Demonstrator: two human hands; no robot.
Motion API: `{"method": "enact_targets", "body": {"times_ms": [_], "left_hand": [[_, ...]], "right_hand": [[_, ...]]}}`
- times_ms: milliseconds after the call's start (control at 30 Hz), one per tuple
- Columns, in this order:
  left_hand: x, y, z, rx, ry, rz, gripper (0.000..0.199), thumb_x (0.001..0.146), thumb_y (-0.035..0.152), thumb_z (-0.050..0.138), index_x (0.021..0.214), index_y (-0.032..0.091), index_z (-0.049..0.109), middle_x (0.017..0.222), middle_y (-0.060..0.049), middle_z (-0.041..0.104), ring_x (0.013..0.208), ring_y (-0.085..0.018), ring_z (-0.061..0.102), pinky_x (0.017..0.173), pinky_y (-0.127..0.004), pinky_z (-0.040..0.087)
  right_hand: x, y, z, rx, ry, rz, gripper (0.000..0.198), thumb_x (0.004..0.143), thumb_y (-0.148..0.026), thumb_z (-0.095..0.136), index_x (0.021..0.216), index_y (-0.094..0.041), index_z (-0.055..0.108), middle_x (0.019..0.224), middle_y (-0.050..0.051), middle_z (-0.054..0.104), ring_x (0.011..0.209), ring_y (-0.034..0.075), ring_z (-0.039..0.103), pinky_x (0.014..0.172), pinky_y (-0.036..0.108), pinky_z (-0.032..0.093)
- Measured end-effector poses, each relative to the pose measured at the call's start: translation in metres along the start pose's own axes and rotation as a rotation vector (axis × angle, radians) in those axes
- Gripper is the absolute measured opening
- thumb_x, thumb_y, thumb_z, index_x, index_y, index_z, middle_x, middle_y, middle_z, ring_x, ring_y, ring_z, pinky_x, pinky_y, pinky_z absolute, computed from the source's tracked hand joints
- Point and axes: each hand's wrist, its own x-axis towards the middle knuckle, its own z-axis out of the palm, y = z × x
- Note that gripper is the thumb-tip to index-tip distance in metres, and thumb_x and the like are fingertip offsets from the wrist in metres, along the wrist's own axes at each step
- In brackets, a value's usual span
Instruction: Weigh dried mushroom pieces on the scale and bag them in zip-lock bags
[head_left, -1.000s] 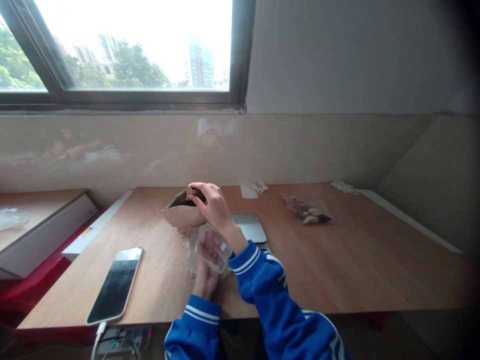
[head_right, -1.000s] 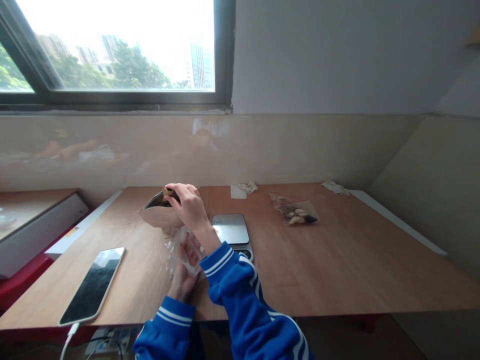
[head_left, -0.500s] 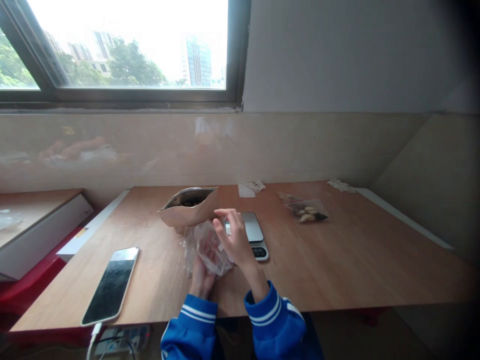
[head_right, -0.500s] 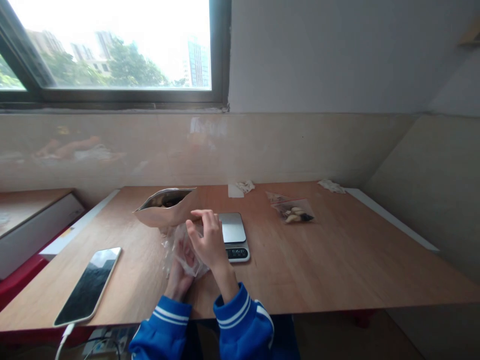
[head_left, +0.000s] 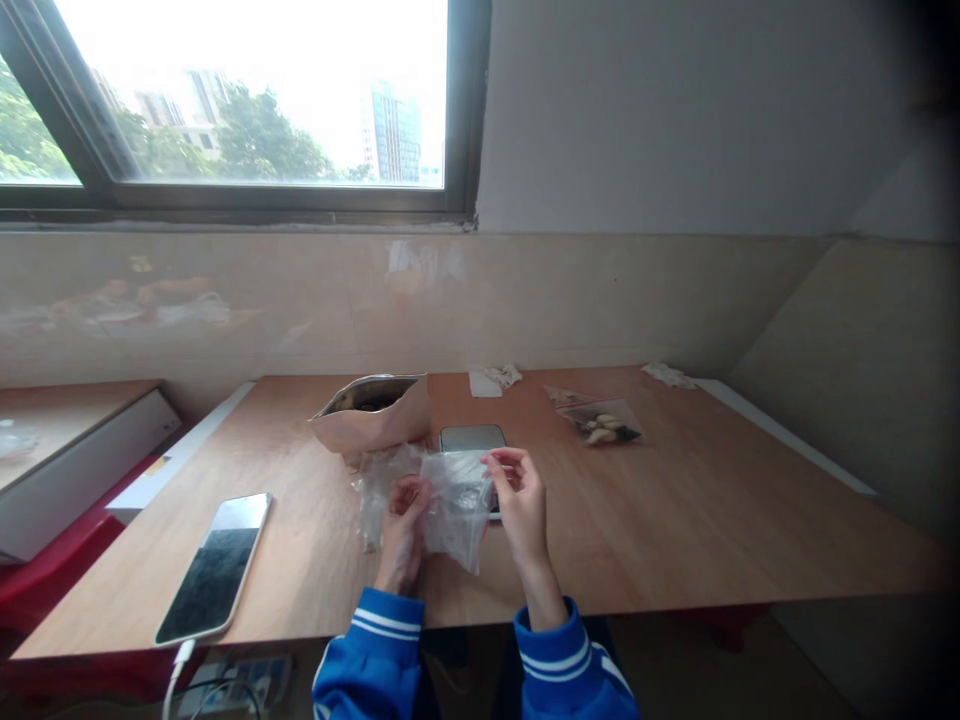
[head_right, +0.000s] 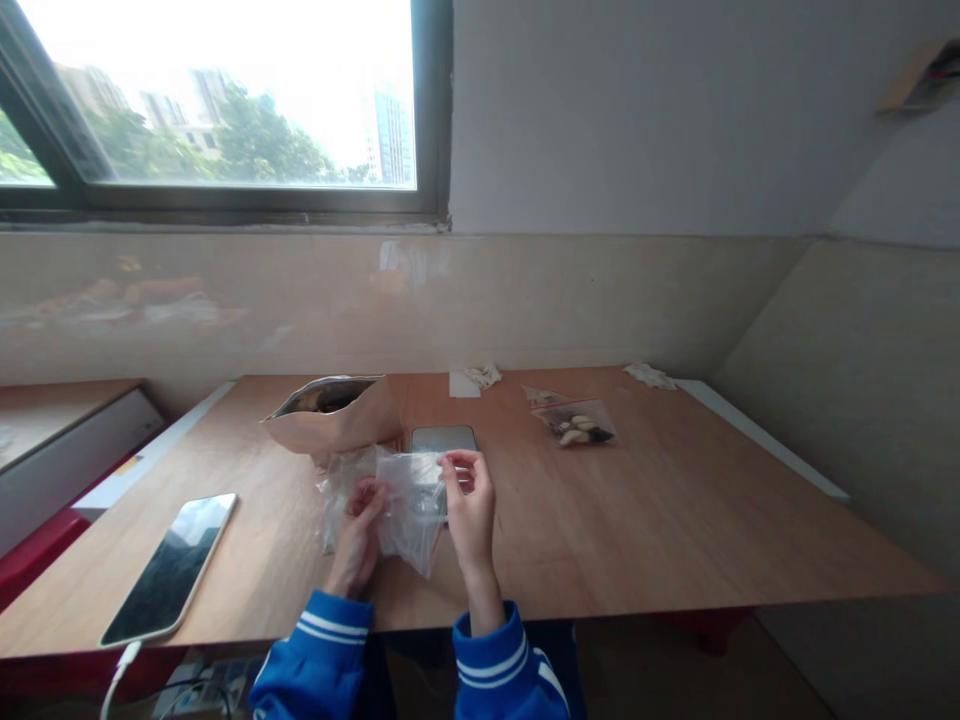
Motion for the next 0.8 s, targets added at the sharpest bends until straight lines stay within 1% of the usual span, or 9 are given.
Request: {"method": "enact_targets", "body": {"times_ms": [100, 233, 367, 433, 500, 600, 667, 733, 800], "left_hand": [[-0.003, 0.006, 0.003, 0.216, -0.085, 0.064, 0.021, 0.071, 0.028, 0.074, 0.087, 0.018, 0.066, 0.087, -0.002, 0.066, 0.082, -0.014, 0.062, 0.074, -0.023, 0.047], [-0.007, 0.014, 0.005, 0.506, -0.100, 0.158, 0.025, 0.080, 0.035, 0.062, 0.098, 0.017, 0.063, 0.101, -0.007, 0.065, 0.090, -0.019, 0.062, 0.081, -0.030, 0.048], [-0.009, 0.025, 0.000, 0.896, -0.072, 0.354, 0.021, 0.086, 0.030, 0.049, 0.099, 0.018, 0.061, 0.105, -0.009, 0.062, 0.100, -0.022, 0.060, 0.091, -0.038, 0.046], [-0.008, 0.031, -0.008, 1.070, -0.026, 0.434, 0.024, 0.087, 0.027, 0.043, 0.101, 0.019, 0.061, 0.108, -0.009, 0.062, 0.104, -0.023, 0.059, 0.095, -0.040, 0.044], [-0.006, 0.035, -0.019, 1.243, -0.031, 0.480, 0.029, 0.088, 0.025, 0.039, 0.103, 0.020, 0.063, 0.113, -0.009, 0.062, 0.110, -0.024, 0.055, 0.099, -0.042, 0.041], [-0.001, 0.038, -0.037, 1.467, -0.082, 0.384, 0.032, 0.087, 0.026, 0.041, 0.106, 0.020, 0.067, 0.117, -0.010, 0.063, 0.113, -0.028, 0.053, 0.097, -0.047, 0.040], [-0.001, 0.038, -0.046, 1.586, -0.106, 0.259, 0.033, 0.084, 0.026, 0.046, 0.108, 0.024, 0.068, 0.121, -0.009, 0.062, 0.115, -0.032, 0.052, 0.096, -0.050, 0.039], [-0.002, 0.038, -0.051, 1.694, -0.115, 0.123, 0.035, 0.084, 0.029, 0.049, 0.113, 0.028, 0.068, 0.124, -0.008, 0.061, 0.116, -0.034, 0.051, 0.093, -0.051, 0.040], [-0.004, 0.037, -0.053, 1.753, -0.092, 0.053, 0.036, 0.084, 0.033, 0.049, 0.116, 0.029, 0.066, 0.121, -0.010, 0.062, 0.111, -0.034, 0.054, 0.090, -0.049, 0.042]], "right_hand": [[0.003, 0.008, -0.015, 0.046, 0.133, -0.017, 0.030, 0.085, -0.048, 0.053, 0.096, -0.020, 0.052, 0.092, 0.008, 0.066, 0.073, 0.017, 0.062, 0.071, 0.032, 0.050], [0.009, 0.019, -0.033, 0.126, 0.252, -0.037, 0.034, 0.082, -0.049, 0.057, 0.097, -0.020, 0.050, 0.090, 0.004, 0.063, 0.072, 0.015, 0.059, 0.070, 0.030, 0.048], [0.013, 0.024, -0.046, 0.133, 0.272, -0.032, 0.033, 0.082, -0.048, 0.058, 0.096, -0.019, 0.050, 0.086, 0.002, 0.062, 0.067, 0.013, 0.055, 0.067, 0.028, 0.045], [0.013, 0.025, -0.051, 0.144, 0.263, -0.018, 0.033, 0.081, -0.048, 0.059, 0.096, -0.019, 0.050, 0.085, 0.002, 0.061, 0.067, 0.013, 0.055, 0.066, 0.027, 0.044], [0.013, 0.025, -0.053, 0.163, 0.256, -0.008, 0.033, 0.081, -0.047, 0.060, 0.096, -0.019, 0.050, 0.085, 0.001, 0.061, 0.067, 0.013, 0.055, 0.066, 0.027, 0.044], [0.012, 0.024, -0.053, 0.188, 0.236, 0.004, 0.033, 0.080, -0.047, 0.061, 0.095, -0.019, 0.050, 0.085, 0.001, 0.061, 0.064, 0.012, 0.054, 0.063, 0.026, 0.044], [0.011, 0.024, -0.052, 0.201, 0.216, 0.014, 0.034, 0.080, -0.048, 0.061, 0.094, -0.020, 0.050, 0.083, 0.000, 0.061, 0.060, 0.011, 0.053, 0.060, 0.025, 0.043], [0.011, 0.024, -0.051, 0.201, 0.192, 0.022, 0.034, 0.080, -0.048, 0.062, 0.094, -0.020, 0.050, 0.081, 0.000, 0.061, 0.058, 0.010, 0.052, 0.056, 0.024, 0.042], [0.011, 0.024, -0.051, 0.194, 0.164, 0.032, 0.034, 0.079, -0.048, 0.062, 0.094, -0.020, 0.050, 0.079, -0.001, 0.061, 0.056, 0.010, 0.051, 0.054, 0.024, 0.042]]}}
